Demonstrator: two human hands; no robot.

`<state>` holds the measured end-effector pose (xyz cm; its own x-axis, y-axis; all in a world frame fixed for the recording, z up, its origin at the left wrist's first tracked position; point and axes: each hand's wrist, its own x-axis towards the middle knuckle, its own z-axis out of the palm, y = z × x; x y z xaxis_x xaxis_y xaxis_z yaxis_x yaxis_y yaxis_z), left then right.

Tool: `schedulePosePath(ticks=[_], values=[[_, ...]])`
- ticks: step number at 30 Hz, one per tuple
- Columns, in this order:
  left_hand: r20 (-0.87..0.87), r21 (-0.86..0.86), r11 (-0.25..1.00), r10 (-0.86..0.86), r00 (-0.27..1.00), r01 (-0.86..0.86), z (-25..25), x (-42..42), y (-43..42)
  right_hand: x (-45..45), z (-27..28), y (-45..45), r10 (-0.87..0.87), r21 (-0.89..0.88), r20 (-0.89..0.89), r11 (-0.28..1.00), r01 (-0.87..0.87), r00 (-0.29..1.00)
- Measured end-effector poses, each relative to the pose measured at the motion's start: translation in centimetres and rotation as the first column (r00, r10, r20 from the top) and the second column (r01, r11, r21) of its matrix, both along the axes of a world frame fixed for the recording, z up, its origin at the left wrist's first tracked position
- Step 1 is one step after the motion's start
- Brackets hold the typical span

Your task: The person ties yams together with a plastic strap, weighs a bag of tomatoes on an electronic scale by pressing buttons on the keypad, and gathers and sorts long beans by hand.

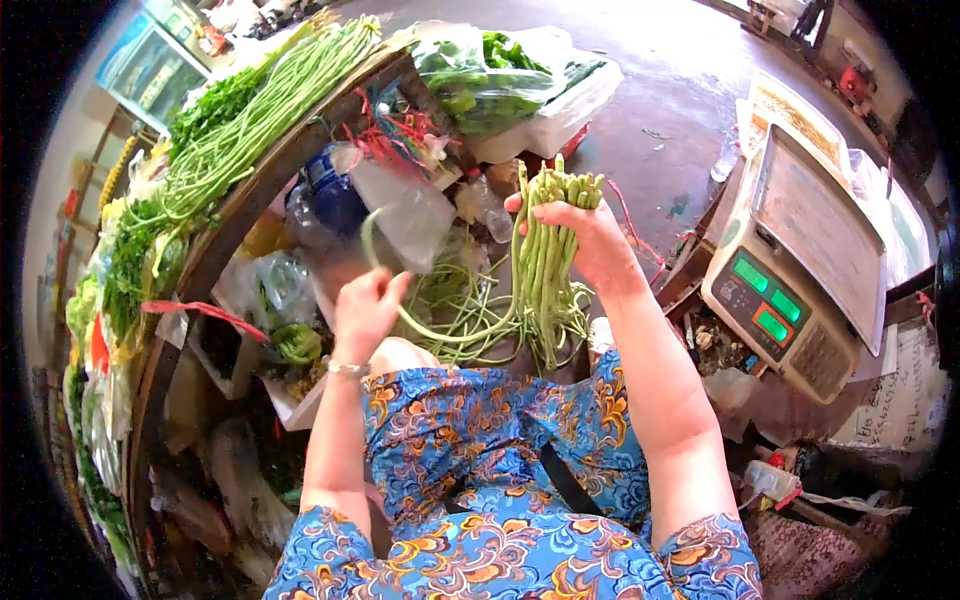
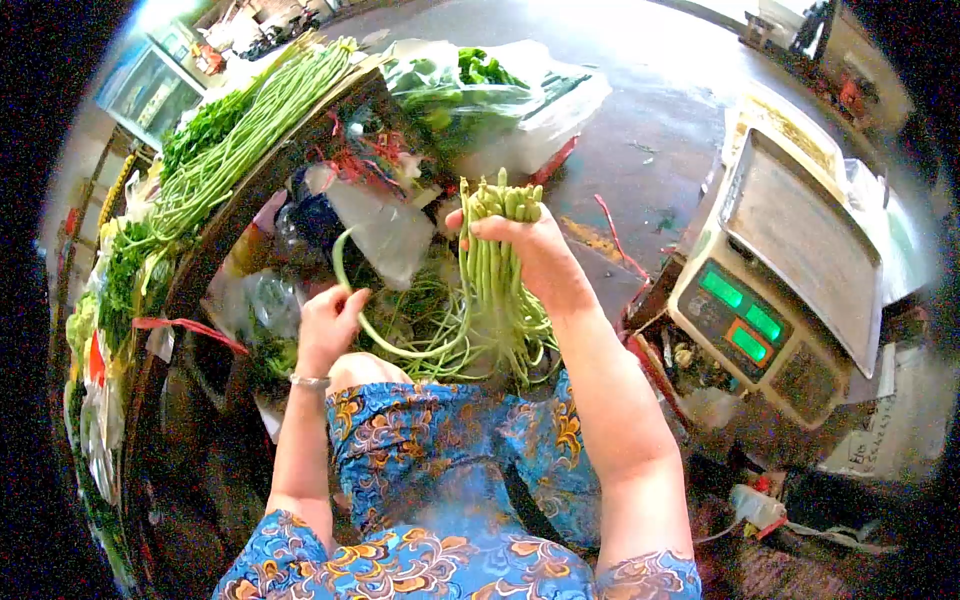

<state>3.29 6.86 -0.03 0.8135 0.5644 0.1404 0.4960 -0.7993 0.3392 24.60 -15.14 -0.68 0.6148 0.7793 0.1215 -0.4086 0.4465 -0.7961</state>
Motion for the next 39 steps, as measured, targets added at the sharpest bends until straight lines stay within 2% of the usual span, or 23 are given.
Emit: schedulePosePath(ticks=[1, 2, 4, 6, 8, 11, 12, 14, 15, 16, 18, 19, 20, 23, 28, 30, 31, 32, 34, 35, 36, 38, 39], values=[[0.176, -0.222, 0.969, -0.072, 0.982, 0.111, -0.1, 1.3, -1.2, -0.3, 0.0, 0.3, 0.010, -0.013, -0.006, 1.000, -0.010, 1.000], [0.361, -0.405, 0.878, -0.101, 0.927, 0.253, -0.2, 2.6, -2.5, -0.7, 0.1, 0.5, 0.018, -0.013, -0.005, 1.000, -0.018, 1.000], [0.557, -0.626, 0.610, -0.085, 0.826, 0.485, -0.2, 5.1, -5.0, -1.5, 0.6, 0.9, 0.026, -0.033, -0.058, 0.999, -0.028, 0.998], [0.547, -0.591, 0.592, -0.206, 0.811, 0.549, -0.5, 6.7, -6.0, -1.7, -0.2, 1.5, 0.051, -0.028, -0.061, 0.998, -0.053, 0.997], [0.551, -0.607, 0.596, -0.159, 0.819, 0.525, -2.0, 7.6, -6.1, -1.5, -0.8, 2.0, -0.009, -0.033, -0.052, 0.999, 0.008, 0.999], [0.646, -0.706, 0.436, 0.072, 0.760, 0.559, -3.2, 8.3, -6.0, -1.3, -0.1, 1.6, 0.045, -0.023, -0.081, 0.999, -0.047, 0.996], [0.646, -0.707, 0.430, 0.072, 0.760, 0.561, -3.9, 8.3, -5.7, -1.4, 0.2, 1.5, 0.054, -0.021, -0.090, 0.998, -0.056, 0.994], [0.614, -0.765, 0.313, 0.091, 0.784, 0.563, -4.6, 8.3, -5.4, -1.7, 0.4, 1.5, 0.058, -0.045, -0.107, 0.997, -0.063, 0.993], [0.611, -0.776, 0.296, 0.133, 0.780, 0.557, -4.7, 8.1, -5.8, -1.7, 0.1, 1.7, 0.058, -0.057, -0.088, 0.996, -0.063, 0.994], [0.607, -0.781, 0.286, 0.138, 0.783, 0.555, -4.6, 7.9, -5.9, -1.8, -0.1, 1.9, 0.057, -0.071, -0.070, 0.996, -0.062, 0.996], [0.653, -0.741, 0.339, 0.165, 0.739, 0.579, -4.8, 7.7, -6.3, -1.9, -0.5, 2.3, 0.041, -0.102, -0.066, 0.994, -0.047, 0.997], [0.627, -0.740, 0.380, 0.091, 0.774, 0.555, -5.2, 7.1, -5.7, -1.9, -1.1, 2.6, 0.043, -0.116, -0.031, 0.992, -0.046, 0.999], [0.659, -0.691, 0.467, 0.094, 0.746, 0.552, -5.4, 7.2, -5.8, -2.0, -1.2, 2.9, 0.045, -0.127, 0.006, 0.991, -0.043, 0.999], [0.600, -0.652, 0.587, 0.013, 0.800, 0.480, -5.9, 6.5, -5.1, -2.4, -1.0, 3.2, 0.083, -0.119, 0.006, 0.989, -0.082, 0.996], [0.615, -0.605, 0.632, -0.015, 0.789, 0.484, -6.2, 5.9, -4.5, -2.8, -1.2, 4.2, 0.102, -0.116, -0.025, 0.988, -0.104, 0.994], [0.583, -0.525, 0.714, -0.094, 0.807, 0.463, -6.5, 5.7, -4.4, -3.0, -1.3, 4.6, 0.063, -0.143, -0.005, 0.988, -0.063, 0.998], [0.629, -0.505, 0.717, -0.076, 0.774, 0.481, -6.8, 5.8, -4.4, -2.9, -1.5, 4.8, 0.056, -0.144, 0.001, 0.988, -0.056, 0.998], [0.599, -0.651, 0.583, 0.002, 0.801, 0.486, -7.1, 5.8, -4.3, -2.9, -1.7, 5.0, 0.050, -0.146, 0.006, 0.988, -0.049, 0.999], [0.664, -0.739, 0.273, 0.137, 0.735, 0.616, -4.8, 6.3, -5.7, -3.0, -1.5, 5.1, 0.084, -0.136, -0.091, 0.986, -0.096, 0.992], [0.674, -0.731, 0.212, 0.080, 0.734, 0.649, -4.2, 6.5, -5.7, -3.3, -1.3, 5.3, 0.074, -0.114, -0.121, 0.990, -0.088, 0.990], [0.694, -0.710, 0.236, 0.075, 0.716, 0.664, -4.0, 6.5, -5.9, -3.6, -1.2, 5.5, 0.066, -0.091, -0.150, 0.993, -0.080, 0.986], [0.758, -0.528, 0.436, -0.146, 0.636, 0.729, -4.9, 6.9, -5.4, -3.9, -1.9, 6.3, 0.091, -0.100, -0.122, 0.990, -0.104, 0.988], [0.756, -0.533, 0.436, -0.141, 0.640, 0.725, -5.3, 6.7, -5.4, -4.0, -2.2, 6.3, 0.094, -0.105, -0.127, 0.989, -0.108, 0.987]])
